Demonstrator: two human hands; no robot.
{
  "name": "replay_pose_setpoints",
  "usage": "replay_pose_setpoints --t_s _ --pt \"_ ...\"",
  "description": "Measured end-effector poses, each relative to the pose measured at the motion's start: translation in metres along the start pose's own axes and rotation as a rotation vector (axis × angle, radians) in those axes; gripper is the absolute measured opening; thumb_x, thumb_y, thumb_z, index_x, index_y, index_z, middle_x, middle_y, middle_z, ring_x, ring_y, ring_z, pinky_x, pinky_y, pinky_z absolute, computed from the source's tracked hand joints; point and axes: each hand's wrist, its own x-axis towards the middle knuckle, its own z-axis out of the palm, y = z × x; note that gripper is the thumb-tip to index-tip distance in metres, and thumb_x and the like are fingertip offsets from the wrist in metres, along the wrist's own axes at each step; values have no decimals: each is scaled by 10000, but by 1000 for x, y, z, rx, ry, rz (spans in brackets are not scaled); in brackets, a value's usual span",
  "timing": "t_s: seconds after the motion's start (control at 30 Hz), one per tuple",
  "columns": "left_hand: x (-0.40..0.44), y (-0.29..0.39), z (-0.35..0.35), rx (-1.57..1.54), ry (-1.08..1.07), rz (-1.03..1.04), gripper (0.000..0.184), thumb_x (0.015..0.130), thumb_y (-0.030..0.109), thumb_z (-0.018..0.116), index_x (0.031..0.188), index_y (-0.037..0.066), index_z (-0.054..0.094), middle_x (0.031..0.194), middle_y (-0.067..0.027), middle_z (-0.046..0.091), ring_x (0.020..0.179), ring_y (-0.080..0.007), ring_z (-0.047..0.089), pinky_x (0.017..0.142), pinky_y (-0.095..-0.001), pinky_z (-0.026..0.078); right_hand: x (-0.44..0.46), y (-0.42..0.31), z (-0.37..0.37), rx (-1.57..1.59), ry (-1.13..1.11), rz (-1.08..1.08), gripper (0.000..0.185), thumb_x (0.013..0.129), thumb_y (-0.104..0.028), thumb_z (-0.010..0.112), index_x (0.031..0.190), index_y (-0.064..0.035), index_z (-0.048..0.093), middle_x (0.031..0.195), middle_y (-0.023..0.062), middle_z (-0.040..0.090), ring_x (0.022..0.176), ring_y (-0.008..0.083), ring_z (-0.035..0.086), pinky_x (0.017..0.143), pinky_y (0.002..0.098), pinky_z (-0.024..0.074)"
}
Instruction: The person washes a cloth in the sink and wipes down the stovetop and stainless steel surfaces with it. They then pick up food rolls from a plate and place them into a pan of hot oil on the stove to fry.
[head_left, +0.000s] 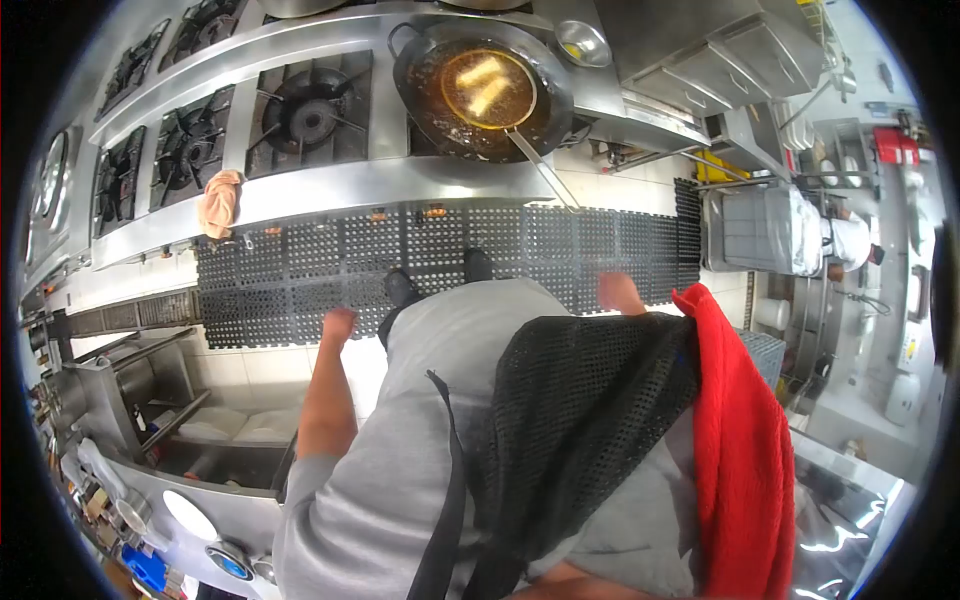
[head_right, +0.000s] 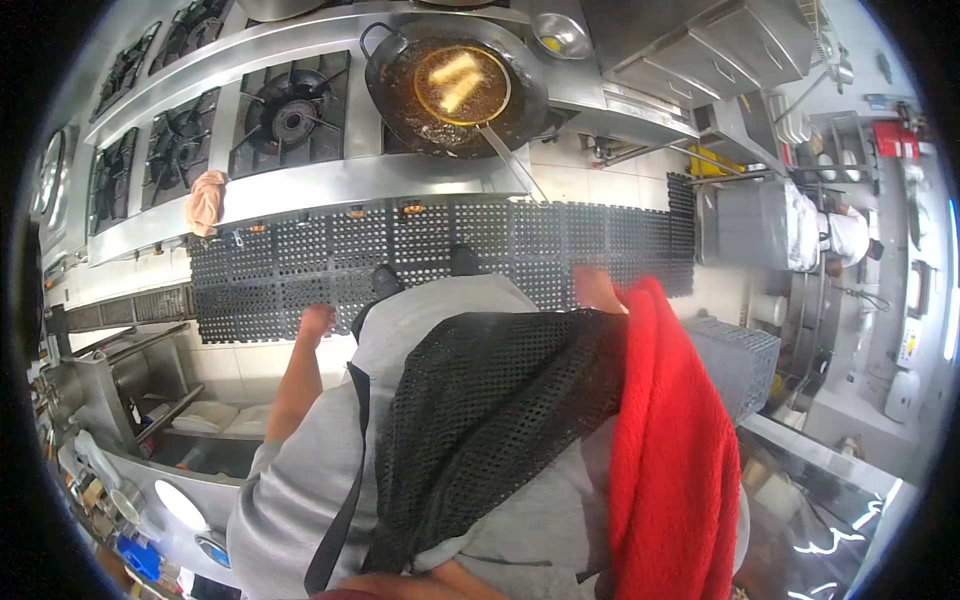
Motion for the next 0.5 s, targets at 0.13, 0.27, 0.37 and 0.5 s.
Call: replay_pose_setpoints --t_s 0.13,0.27,0.37,0.5 --pt "23 -19 4 212 -72 102 179 849 208 612 813 97 747 898 -158 711 828 -329 698 710 -458 550 -64 28 44 12 -97 114 468 977 -432 597 964 21 712 1020 230 726 800 331 731 717 434 582" --pt "39 -38 0 281 -139 164 199 863 214 611 788 66 720 871 -148 706 779 -316 701 677 -437 552 -100 12 60 53 -83 168 468 972 -428 603 1023 24 710 1059 251 716 826 337 733 739 432 584" --pt "22 -9 -15 124 -138 -15 233 887 230 607 776 50 703 802 -128 696 690 -277 701 624 -404 555 -105 -10 59 297 -80 226 444 975 -395 615 1118 18 691 1040 218 717 830 303 732 717 405 589" --pt "22 4 -41 91 -169 -103 244 895 230 599 766 45 695 819 -126 704 659 -247 703 610 -382 565 -102 -62 26 917 -53 394 388 980 -337 633 1175 -2 659 967 133 716 798 233 724 649 351 587"
